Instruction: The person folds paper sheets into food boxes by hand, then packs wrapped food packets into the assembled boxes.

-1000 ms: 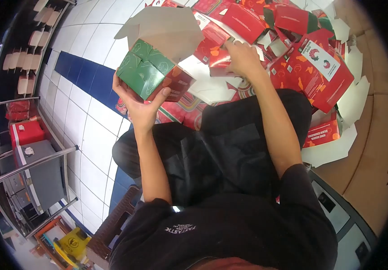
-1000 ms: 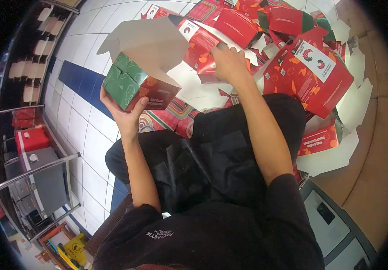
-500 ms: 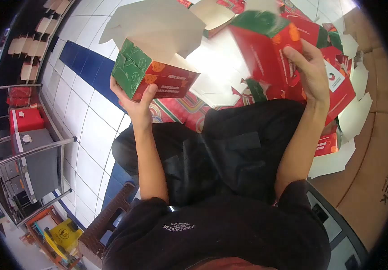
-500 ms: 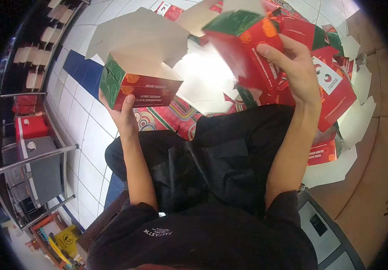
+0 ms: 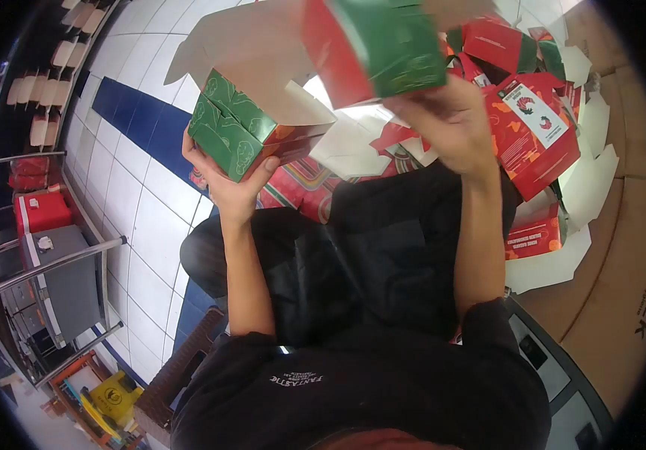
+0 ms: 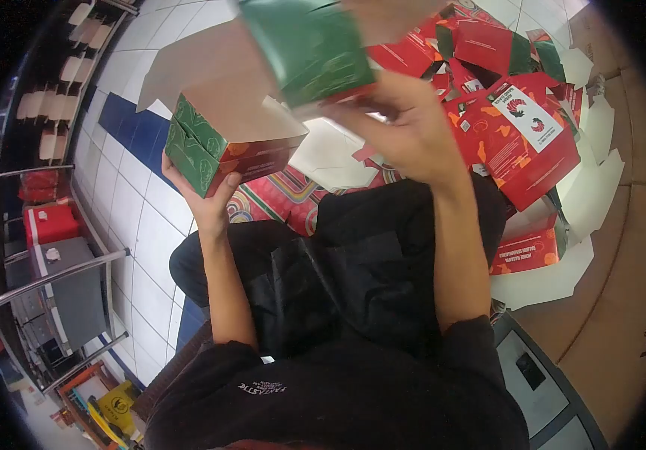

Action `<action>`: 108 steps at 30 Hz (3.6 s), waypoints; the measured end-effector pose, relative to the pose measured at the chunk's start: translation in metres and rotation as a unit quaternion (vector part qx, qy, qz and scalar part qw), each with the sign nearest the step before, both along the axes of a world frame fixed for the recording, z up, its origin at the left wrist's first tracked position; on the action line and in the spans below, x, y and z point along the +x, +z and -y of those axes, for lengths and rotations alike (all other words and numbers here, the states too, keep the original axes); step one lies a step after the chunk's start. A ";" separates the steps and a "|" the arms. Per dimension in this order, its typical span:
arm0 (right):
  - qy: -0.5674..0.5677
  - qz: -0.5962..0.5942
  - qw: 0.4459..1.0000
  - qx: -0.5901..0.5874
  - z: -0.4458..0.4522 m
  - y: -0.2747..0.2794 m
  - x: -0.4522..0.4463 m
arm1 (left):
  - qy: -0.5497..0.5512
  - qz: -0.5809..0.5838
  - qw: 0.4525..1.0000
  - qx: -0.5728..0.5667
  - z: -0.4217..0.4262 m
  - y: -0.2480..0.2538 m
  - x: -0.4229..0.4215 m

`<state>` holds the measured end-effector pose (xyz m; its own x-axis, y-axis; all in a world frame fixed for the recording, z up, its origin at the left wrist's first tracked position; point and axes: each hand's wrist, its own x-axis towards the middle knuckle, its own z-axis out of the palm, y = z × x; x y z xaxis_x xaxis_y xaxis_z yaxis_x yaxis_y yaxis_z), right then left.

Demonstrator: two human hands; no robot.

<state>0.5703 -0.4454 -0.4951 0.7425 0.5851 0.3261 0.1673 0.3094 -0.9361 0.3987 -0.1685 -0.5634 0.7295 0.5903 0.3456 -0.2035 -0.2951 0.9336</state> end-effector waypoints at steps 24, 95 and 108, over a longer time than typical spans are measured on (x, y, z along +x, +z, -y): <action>0.021 -0.192 0.966 0.174 -0.037 -0.016 -0.012 | 0.004 0.019 0.993 0.115 0.004 0.007 0.001; -0.159 0.046 0.953 -0.254 -0.049 -0.080 0.004 | -0.024 0.018 0.979 0.204 0.019 0.006 -0.007; -0.077 -0.116 0.984 -0.108 -0.062 -0.076 -0.001 | -0.195 -0.093 0.968 0.126 0.019 -0.006 -0.023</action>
<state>0.5691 -0.3835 -0.5712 0.8677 0.4967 0.0182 -0.0291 0.0873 -0.9958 0.3758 -0.1875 -0.5694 0.9436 0.1705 0.2840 -0.1808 -0.4532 0.8729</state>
